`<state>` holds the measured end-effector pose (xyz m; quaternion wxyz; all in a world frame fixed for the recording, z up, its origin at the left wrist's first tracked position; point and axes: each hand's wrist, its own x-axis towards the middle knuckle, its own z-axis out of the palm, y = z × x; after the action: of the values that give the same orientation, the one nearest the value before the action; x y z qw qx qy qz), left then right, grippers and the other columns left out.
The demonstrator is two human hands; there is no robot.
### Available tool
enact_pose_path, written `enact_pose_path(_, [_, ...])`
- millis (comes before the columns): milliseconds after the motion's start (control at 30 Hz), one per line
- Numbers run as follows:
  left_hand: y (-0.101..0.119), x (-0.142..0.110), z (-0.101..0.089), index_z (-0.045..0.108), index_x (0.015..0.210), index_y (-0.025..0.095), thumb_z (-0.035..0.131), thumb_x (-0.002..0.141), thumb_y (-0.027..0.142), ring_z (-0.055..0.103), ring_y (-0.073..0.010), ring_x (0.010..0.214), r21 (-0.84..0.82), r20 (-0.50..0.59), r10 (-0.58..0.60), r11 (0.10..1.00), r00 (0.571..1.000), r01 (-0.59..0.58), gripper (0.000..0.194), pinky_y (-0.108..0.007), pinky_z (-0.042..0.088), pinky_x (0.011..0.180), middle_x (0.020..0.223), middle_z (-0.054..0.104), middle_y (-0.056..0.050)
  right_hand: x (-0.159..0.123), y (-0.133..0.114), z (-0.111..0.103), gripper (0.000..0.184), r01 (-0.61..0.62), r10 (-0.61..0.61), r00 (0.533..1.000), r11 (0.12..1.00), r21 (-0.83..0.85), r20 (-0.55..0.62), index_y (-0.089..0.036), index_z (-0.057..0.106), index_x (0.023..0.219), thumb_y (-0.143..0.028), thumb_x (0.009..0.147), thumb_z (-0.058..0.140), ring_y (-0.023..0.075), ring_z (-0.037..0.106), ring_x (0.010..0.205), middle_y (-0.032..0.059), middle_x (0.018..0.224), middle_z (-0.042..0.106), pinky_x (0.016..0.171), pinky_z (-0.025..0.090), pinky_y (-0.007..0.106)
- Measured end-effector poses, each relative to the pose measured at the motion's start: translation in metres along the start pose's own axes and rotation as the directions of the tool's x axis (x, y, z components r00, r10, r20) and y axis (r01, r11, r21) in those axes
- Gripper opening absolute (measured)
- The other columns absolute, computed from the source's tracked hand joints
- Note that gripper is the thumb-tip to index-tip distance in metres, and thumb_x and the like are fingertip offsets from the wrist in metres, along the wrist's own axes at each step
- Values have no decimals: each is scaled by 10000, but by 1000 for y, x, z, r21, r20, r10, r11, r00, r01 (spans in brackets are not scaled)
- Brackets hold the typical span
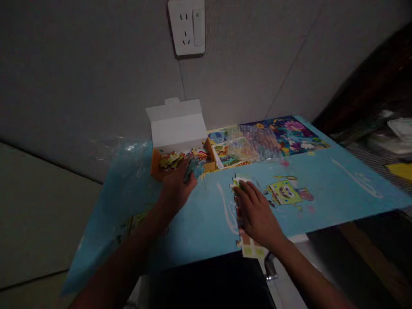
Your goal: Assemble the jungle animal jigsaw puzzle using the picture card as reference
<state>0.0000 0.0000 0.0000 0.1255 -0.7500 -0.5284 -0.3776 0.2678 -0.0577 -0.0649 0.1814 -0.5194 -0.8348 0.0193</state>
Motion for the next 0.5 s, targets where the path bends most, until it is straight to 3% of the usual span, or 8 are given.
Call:
enact_pose_path(100, [-28, 20, -12, 564, 1334, 118, 553, 920, 241, 720, -174, 722, 81, 3, -162, 984, 987, 161, 432, -273, 580, 703, 989, 764, -98, 0, 1, -3, 526, 0, 0, 1000, 1000, 7, -2, -82, 453, 1436, -126, 913, 468, 341, 271, 1461, 189, 1541, 378, 1152, 372, 544])
enact_pose_path(167, [-42, 27, -11, 559, 1349, 131, 485, 950, 207, 724, -193, 860, 112, 82, -217, 972, 973, 207, 413, -322, 582, 812, 1096, 745, -120, 0, 2, -3, 527, 7, -6, 1000, 1000, 9, -5, -82, 445, 1436, -119, 911, 459, 343, 269, 1462, 192, 1538, 382, 1149, 374, 549])
enact_pose_path(233, [-49, 28, -3, 598, 1308, 148, 461, 964, 218, 678, -225, 1087, 99, 280, -189, 981, 941, 168, 377, -392, 539, 969, 1238, 699, -124, 0, 3, -3, 524, 15, -15, 1000, 1000, 7, -12, -86, 441, 1434, -117, 911, 458, 345, 269, 1463, 194, 1538, 382, 1148, 373, 553])
enact_pose_path(333, [-53, 24, 12, 691, 1177, 160, 475, 983, 325, 591, -249, 1260, 65, 561, -83, 996, 823, 56, 333, -433, 436, 1111, 1301, 669, -118, 0, 4, -1, 537, 20, -20, 1000, 1000, 6, -15, -100, 424, 1440, -105, 904, 454, 344, 261, 1470, 193, 1545, 373, 1146, 374, 558])
enact_pose_path(400, [-53, 22, 18, 698, 1179, 159, 521, 967, 417, 553, -282, 1308, 74, 633, -62, 997, 772, 20, 379, -470, 389, 1146, 1355, 634, -138, 0, 4, -1, 547, 15, -15, 1000, 1000, 16, -18, -116, 409, 1449, -98, 903, 443, 341, 261, 1473, 190, 1549, 370, 1139, 380, 561])
enact_pose_path(467, [-53, 21, 19, 672, 1235, 149, 601, 916, 477, 535, -323, 1322, 94, 631, -73, 995, 772, 16, 463, -520, 364, 1152, 1397, 596, -165, 0, 3, -1, 553, 2, -1, 1000, 1000, 30, -17, -133, 403, 1454, -98, 903, 436, 340, 264, 1474, 182, 1554, 365, 1134, 381, 566])
enact_pose_path(500, [-52, 21, 19, 661, 1250, 140, 636, 895, 476, 531, -342, 1320, 99, 606, -72, 995, 792, 16, 489, -547, 354, 1152, 1398, 592, -176, 0, 2, -2, 554, -5, 5, 1000, 999, 36, -13, -138, 405, 1454, -99, 903, 436, 340, 268, 1473, 179, 1557, 363, 1133, 380, 567])
